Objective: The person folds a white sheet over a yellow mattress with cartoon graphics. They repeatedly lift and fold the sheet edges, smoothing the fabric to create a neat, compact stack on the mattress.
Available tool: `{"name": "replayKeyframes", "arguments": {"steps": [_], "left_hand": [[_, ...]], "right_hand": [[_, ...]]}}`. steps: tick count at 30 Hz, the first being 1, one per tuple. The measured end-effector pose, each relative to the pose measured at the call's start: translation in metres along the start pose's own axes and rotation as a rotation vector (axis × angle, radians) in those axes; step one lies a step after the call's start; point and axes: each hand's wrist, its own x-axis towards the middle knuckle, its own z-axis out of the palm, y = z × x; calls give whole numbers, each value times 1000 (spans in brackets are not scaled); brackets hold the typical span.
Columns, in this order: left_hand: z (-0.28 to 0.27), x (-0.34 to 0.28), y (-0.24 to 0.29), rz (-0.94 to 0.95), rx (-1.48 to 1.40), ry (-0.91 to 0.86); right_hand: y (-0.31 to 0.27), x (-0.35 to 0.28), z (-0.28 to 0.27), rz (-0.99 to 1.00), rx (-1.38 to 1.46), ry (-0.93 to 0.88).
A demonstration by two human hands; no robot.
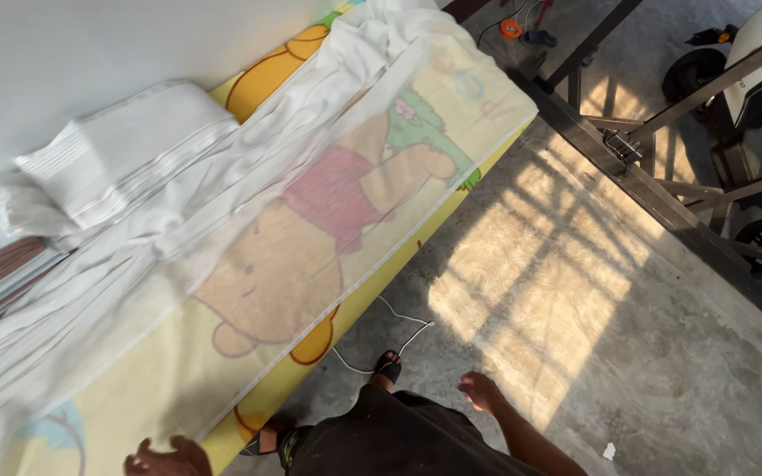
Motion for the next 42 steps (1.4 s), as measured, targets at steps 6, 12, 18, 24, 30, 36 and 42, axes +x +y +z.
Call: {"name": "replayKeyframes", "arguments": {"steps": [6, 12, 18, 24, 30, 36, 42], "left_hand": [[105, -66, 135, -28, -43, -339], [166, -83, 243, 209, -51, -438], [215, -77, 320, 168, -102, -424], [240, -72, 393, 80, -4, -316], [265, -67, 483, -129, 37, -307], [289, -53, 542, -330, -51, -409], [317, -67, 601, -450, 7, -375]], "right_hand": [[83, -13, -114, 218, 407, 115], [74, 6, -201, 157, 690, 175], [51, 79, -292, 79, 700, 85], [29, 155, -405, 67, 824, 161], [8, 204, -496, 187, 838, 173], [-56, 280, -583, 136, 673, 100], [-166, 405, -685, -31, 421, 57]]}}
